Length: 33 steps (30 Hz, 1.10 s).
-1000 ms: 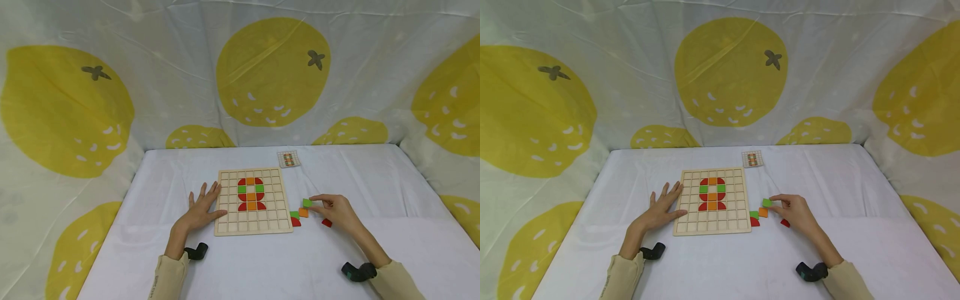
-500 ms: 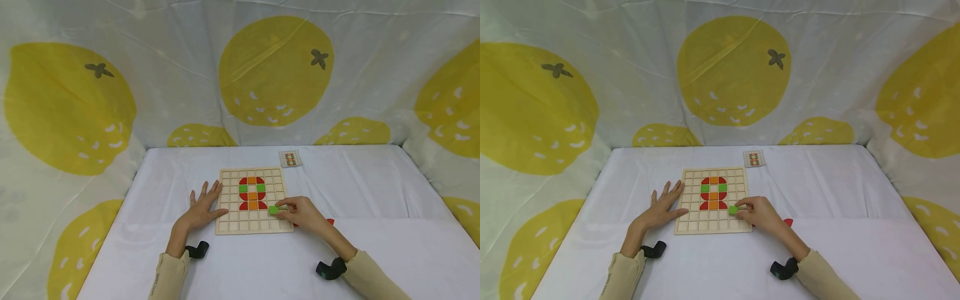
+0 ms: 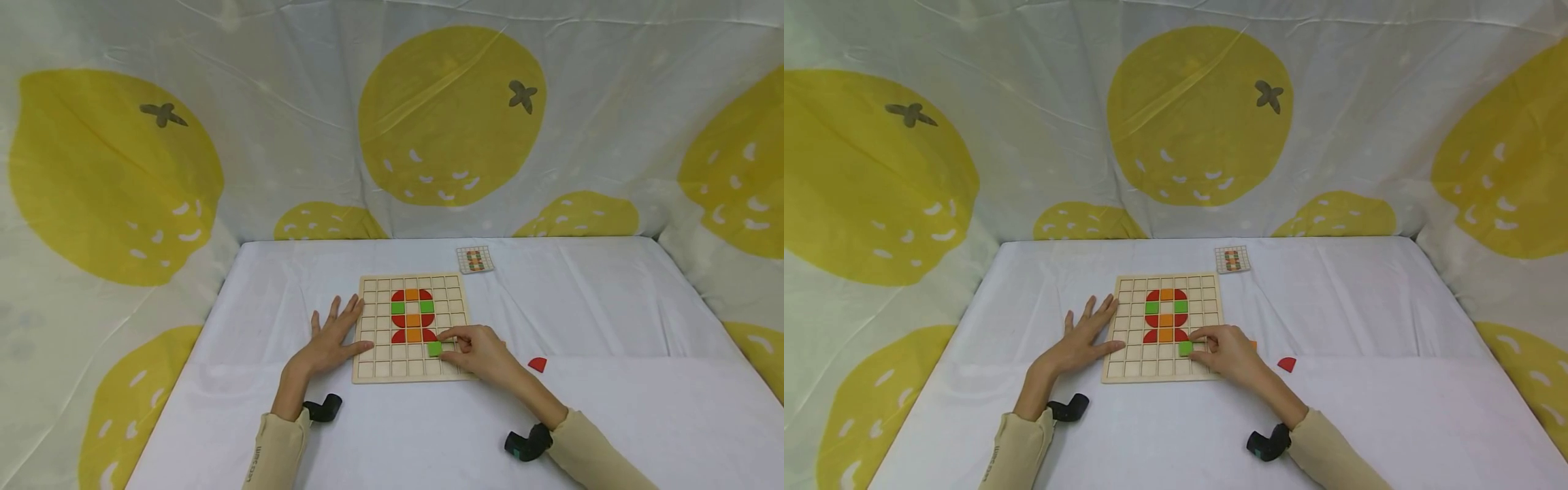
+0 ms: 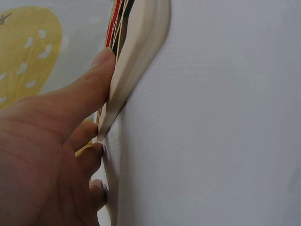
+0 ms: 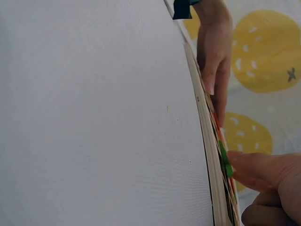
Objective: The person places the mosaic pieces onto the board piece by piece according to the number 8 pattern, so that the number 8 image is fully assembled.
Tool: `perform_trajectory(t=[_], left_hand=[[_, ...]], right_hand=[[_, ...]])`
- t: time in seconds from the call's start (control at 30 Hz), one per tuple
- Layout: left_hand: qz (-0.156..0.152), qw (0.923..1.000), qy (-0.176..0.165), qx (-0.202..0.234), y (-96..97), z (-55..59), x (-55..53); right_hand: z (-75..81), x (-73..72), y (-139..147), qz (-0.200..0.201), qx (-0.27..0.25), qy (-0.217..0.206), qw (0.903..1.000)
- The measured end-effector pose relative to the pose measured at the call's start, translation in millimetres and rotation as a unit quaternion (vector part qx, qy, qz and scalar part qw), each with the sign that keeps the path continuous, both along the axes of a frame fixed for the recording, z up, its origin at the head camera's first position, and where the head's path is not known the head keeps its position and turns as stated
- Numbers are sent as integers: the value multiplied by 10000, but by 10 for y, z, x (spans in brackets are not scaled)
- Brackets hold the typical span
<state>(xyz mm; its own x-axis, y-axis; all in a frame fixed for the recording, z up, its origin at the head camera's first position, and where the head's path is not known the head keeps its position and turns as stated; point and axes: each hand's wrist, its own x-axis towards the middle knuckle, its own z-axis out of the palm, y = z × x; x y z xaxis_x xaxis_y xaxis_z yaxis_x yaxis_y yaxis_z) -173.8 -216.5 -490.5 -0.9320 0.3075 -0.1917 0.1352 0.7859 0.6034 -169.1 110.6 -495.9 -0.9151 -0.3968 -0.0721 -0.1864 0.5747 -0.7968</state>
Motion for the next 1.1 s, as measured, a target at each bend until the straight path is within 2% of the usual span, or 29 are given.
perform_trajectory(t=[0.33, 0.73, 0.9, 1.1], left_hand=[[-5, 10000, -16, -13, 1, 4, 12], [3, 10000, 33, -24, 8, -3, -2], [-4, 10000, 8, -52, 13, -1, -3], [-9, 10000, -10, 8, 4, 7, 6]], right_hand=[[-18, 13, -24, 127, -208, 171, 9996], [-31, 12, -40, 1, -61, 194, 9998], [49, 25, 100, -255, -38, 112, 9996], [86, 72, 422, -581, 141, 463, 9971]])
